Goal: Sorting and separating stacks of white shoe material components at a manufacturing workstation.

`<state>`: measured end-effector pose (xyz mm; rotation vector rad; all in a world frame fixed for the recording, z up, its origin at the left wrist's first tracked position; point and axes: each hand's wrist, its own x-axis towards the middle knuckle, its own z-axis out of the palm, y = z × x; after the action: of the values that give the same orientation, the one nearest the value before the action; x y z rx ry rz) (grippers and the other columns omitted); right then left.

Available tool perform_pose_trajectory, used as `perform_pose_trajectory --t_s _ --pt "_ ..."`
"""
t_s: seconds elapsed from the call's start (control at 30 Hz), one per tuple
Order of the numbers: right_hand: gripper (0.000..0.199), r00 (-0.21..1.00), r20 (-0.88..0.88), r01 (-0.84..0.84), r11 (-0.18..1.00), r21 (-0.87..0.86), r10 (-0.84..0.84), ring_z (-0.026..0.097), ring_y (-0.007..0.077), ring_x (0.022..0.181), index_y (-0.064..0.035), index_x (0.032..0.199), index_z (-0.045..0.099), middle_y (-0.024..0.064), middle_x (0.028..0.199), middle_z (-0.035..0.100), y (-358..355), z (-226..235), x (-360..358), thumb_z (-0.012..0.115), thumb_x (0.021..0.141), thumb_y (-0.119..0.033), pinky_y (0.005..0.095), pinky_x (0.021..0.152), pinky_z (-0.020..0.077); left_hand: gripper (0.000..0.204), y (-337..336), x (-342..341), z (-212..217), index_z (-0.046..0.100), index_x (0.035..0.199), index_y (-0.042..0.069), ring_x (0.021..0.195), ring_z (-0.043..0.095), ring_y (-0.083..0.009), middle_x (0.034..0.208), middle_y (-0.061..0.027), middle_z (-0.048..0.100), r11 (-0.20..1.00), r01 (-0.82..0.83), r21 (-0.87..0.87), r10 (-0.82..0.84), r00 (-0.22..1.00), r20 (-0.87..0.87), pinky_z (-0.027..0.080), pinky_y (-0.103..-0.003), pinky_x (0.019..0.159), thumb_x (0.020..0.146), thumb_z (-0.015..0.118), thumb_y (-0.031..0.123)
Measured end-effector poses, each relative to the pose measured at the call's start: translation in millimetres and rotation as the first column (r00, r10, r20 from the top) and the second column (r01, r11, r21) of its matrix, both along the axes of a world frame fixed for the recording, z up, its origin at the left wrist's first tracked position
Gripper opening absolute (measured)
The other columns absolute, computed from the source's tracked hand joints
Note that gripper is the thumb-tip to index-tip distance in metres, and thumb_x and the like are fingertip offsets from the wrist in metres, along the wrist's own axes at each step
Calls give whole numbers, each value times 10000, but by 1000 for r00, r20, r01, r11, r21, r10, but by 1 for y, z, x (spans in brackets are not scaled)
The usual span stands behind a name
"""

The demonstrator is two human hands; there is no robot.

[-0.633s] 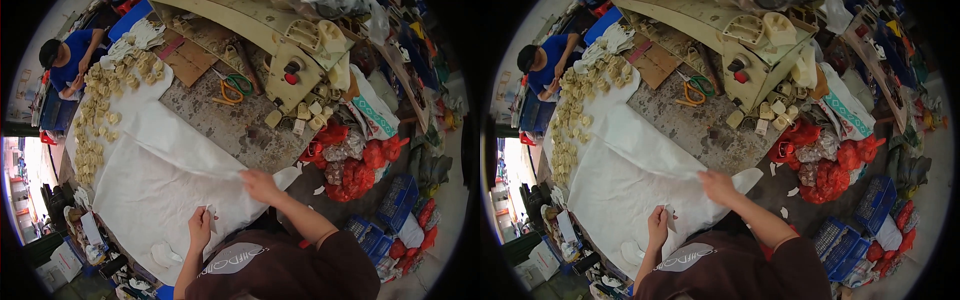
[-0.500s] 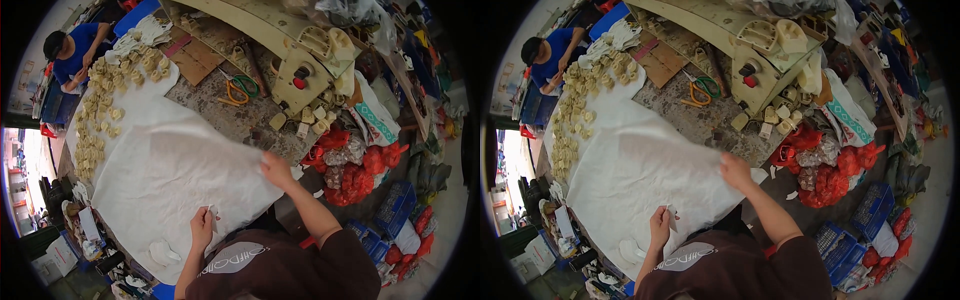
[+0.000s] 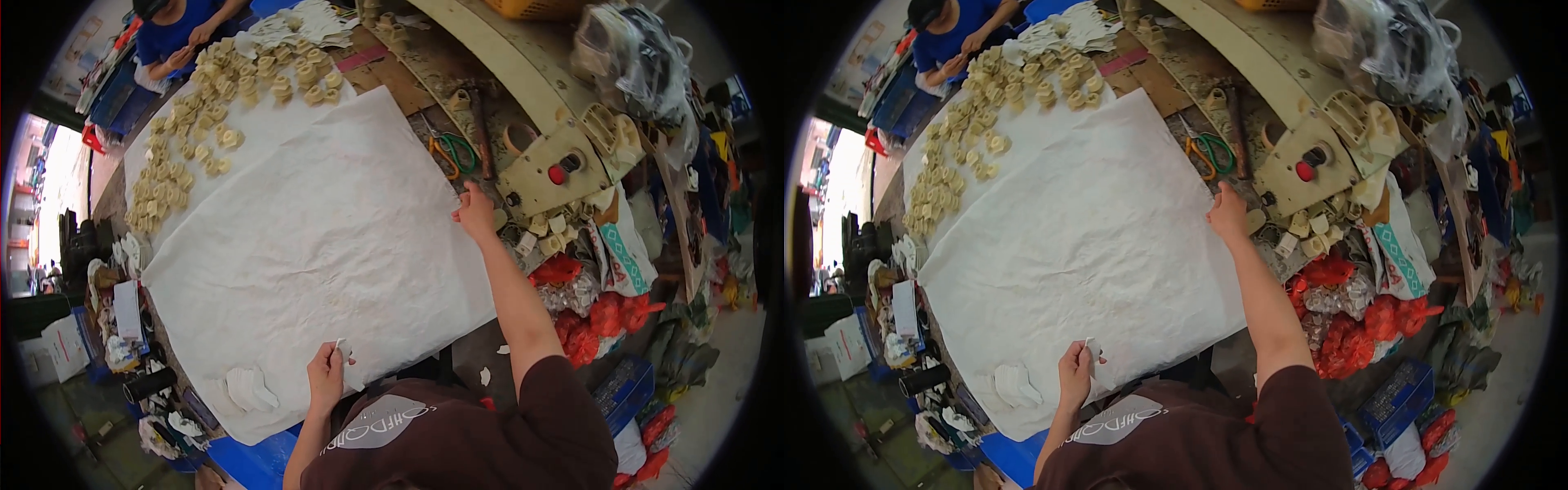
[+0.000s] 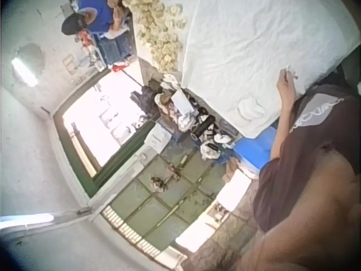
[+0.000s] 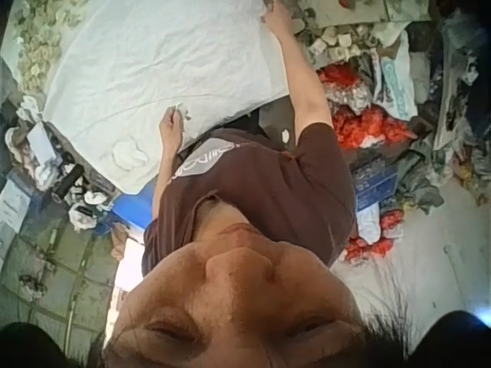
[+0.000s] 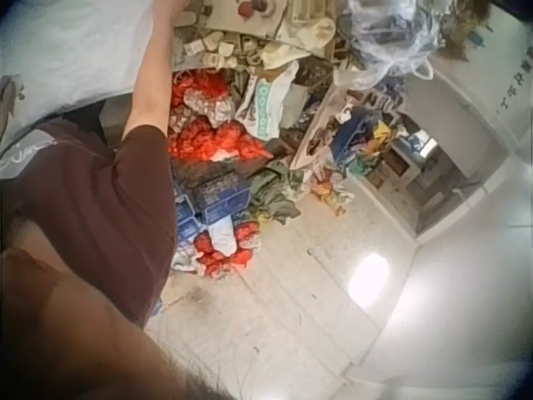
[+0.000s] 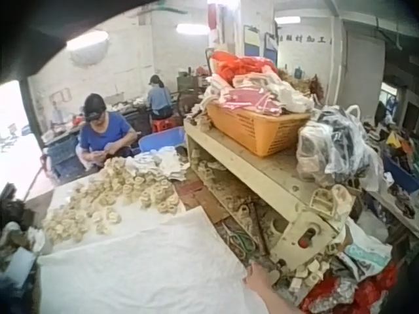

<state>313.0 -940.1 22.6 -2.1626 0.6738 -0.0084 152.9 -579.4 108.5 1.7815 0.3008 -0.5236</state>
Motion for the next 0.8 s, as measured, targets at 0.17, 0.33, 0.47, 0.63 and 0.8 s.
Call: perform_pose_trajectory --t_s 0.17,0.33,0.47,0.63,0.8 --pt "303 859 -490 -353 864 -359 147 567 308 977 -58 1171 492 138 1073 571 -2 2 39 490 888 -164 450 779 490 209 14 -18 -1 563 928 -23 675 562 -91 739 -52 600 995 -95 0 95 994 -52 440 -230 609 924 432 140" --pt "254 752 -625 -474 830 -293 208 556 315 999 -59 1052 523 137 1083 566 -6 8 48 525 868 -234 454 797 480 208 17 -24 -2 555 934 -20 693 589 -109 756 -62 598 988 -149 -31 145 984 -104 459 -239 614 931 435 150" --pt "264 887 -426 -385 793 -472 177 561 361 958 -47 1040 517 161 1008 591 -12 3 27 545 841 -218 465 792 469 131 8 -21 5 549 945 -22 676 600 -125 776 -73 616 952 -241 -190 203 959 -199 471 -244 615 873 508 80" --pt "193 998 3 -51 916 -397 57 572 387 830 -39 965 519 194 854 593 -22 -10 -25 538 827 -173 447 722 449 162 -2 -22 9 550 955 -23 662 600 -123 803 -81 631 938 -239 -250 153 935 -321 472 -241 608 801 578 16" --pt "243 998 55 58 943 -329 -42 591 369 824 -35 1041 529 184 883 619 -7 -18 -52 526 825 -144 448 715 459 187 -3 -23 7 550 977 -21 644 589 -116 807 -81 629 936 -254 -243 169 931 -323 467 -235 595 795 581 9"
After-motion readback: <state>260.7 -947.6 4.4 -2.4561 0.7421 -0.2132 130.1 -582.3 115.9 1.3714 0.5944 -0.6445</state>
